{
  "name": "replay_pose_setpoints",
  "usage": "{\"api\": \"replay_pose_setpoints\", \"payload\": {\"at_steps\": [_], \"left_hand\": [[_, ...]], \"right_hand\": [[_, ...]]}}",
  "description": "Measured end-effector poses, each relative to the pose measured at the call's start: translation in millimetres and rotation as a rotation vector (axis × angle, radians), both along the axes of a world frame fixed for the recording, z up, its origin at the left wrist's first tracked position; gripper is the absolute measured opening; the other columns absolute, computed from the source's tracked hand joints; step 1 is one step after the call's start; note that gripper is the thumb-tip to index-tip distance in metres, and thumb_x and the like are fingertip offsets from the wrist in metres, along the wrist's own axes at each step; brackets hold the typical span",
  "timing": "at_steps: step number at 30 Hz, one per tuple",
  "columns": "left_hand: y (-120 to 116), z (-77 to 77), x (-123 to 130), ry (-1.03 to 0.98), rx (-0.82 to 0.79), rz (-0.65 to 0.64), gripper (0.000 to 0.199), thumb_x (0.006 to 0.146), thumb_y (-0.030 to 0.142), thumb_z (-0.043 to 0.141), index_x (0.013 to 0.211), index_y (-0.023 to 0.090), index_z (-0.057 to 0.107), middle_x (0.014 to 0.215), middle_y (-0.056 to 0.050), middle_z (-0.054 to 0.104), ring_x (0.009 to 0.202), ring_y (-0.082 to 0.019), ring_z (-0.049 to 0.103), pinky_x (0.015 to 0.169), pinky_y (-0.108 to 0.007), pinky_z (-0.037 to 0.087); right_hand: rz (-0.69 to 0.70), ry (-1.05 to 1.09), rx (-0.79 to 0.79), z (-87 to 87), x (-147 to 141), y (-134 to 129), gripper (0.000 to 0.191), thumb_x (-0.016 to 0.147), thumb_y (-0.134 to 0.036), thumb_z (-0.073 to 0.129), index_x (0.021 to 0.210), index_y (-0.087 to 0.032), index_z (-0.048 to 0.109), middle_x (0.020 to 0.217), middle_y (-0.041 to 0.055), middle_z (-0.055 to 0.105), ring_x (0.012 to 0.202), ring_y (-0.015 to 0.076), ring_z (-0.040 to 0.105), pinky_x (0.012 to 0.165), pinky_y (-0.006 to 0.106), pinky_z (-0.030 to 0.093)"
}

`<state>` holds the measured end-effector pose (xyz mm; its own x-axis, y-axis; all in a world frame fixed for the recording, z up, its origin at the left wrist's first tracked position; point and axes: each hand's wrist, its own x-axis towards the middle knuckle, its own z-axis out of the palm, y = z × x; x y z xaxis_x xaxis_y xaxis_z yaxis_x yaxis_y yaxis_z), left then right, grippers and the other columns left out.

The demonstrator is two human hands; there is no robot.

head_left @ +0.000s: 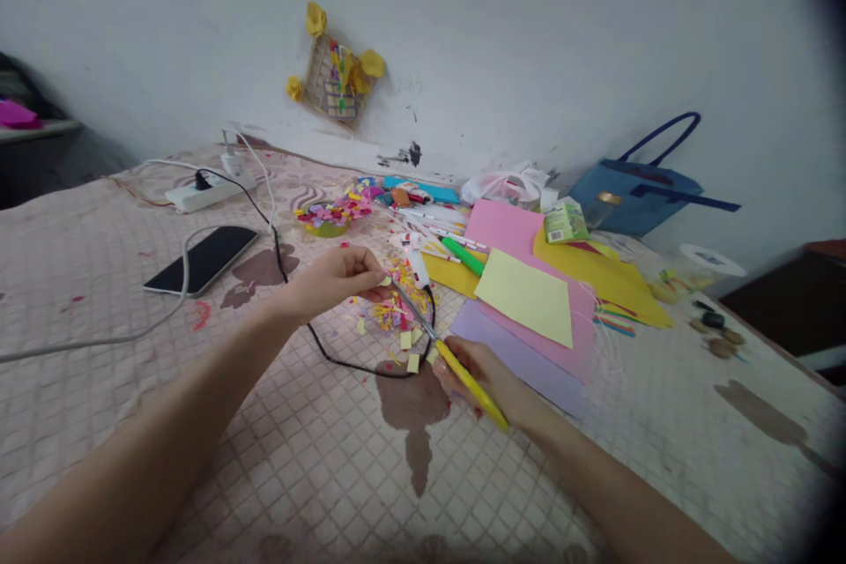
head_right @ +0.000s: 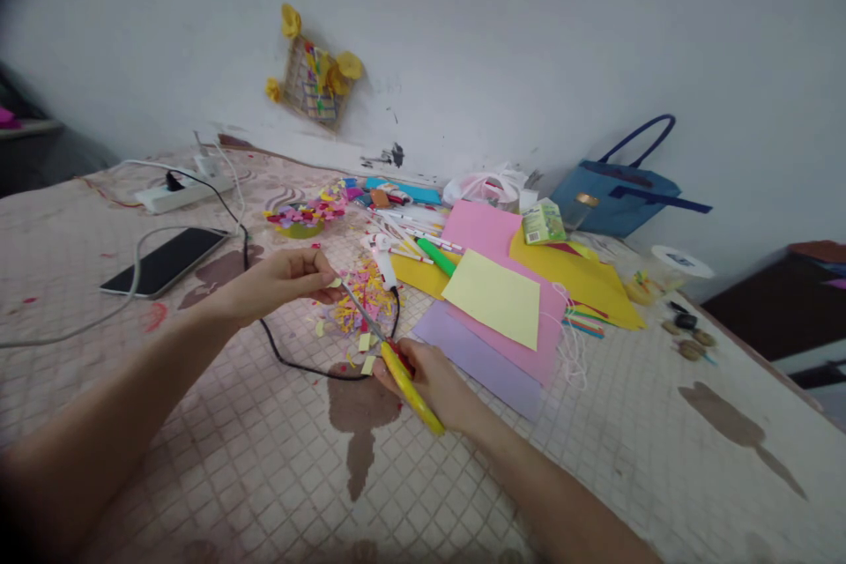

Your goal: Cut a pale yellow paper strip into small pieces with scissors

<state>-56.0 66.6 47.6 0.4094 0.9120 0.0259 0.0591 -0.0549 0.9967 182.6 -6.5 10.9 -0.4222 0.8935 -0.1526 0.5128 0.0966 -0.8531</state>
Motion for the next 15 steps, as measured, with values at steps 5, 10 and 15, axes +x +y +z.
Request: {"api": "replay_pose_setpoints", "payload": {"at_steps": [5, 10, 15], "left_hand": [[0.2, -0.7, -0.4, -0.007, -0.032, -0.001, 0.020, 0.074, 0.028, 0.066, 0.072, 0.014, 0.052, 0.071, -0.002, 0.068, 0.068, -0.012, 0.066, 0.073, -0.030, 0.053], [0.1, -0.5, 0.3, 0.011, -0.104, 0.002, 0.019, 0.073, 0.028, 0.067, 0.073, 0.013, 0.055, 0.074, -0.003, 0.070, 0.070, -0.013, 0.066, 0.074, -0.030, 0.053], [0.4, -1.7, 0.6, 0.032, -0.162, 0.011, 0.018, 0.074, 0.029, 0.065, 0.075, 0.013, 0.057, 0.072, -0.002, 0.069, 0.070, -0.012, 0.066, 0.076, -0.028, 0.051]], "right_hand": [[-0.037, 0.023, -0.097, -3.7, -0.3, 0.8, 0.033, 0.077, -0.050, 0.051, 0.069, -0.019, 0.043, 0.049, -0.0073, 0.039, 0.034, 0.0046, 0.036, 0.032, 0.017, 0.029], [-0.059, 0.149, -0.218, 1.3, -5.2, -1.7, 0.044, 0.073, -0.063, 0.048, 0.068, -0.020, 0.040, 0.040, -0.0100, 0.036, 0.028, 0.0047, 0.031, 0.027, 0.017, 0.031], [-0.001, 0.294, -0.281, -1.5, -4.4, 0.5, 0.052, 0.074, -0.070, 0.040, 0.070, -0.019, 0.042, 0.039, -0.0097, 0.036, 0.030, 0.0048, 0.032, 0.029, 0.015, 0.033]]}}
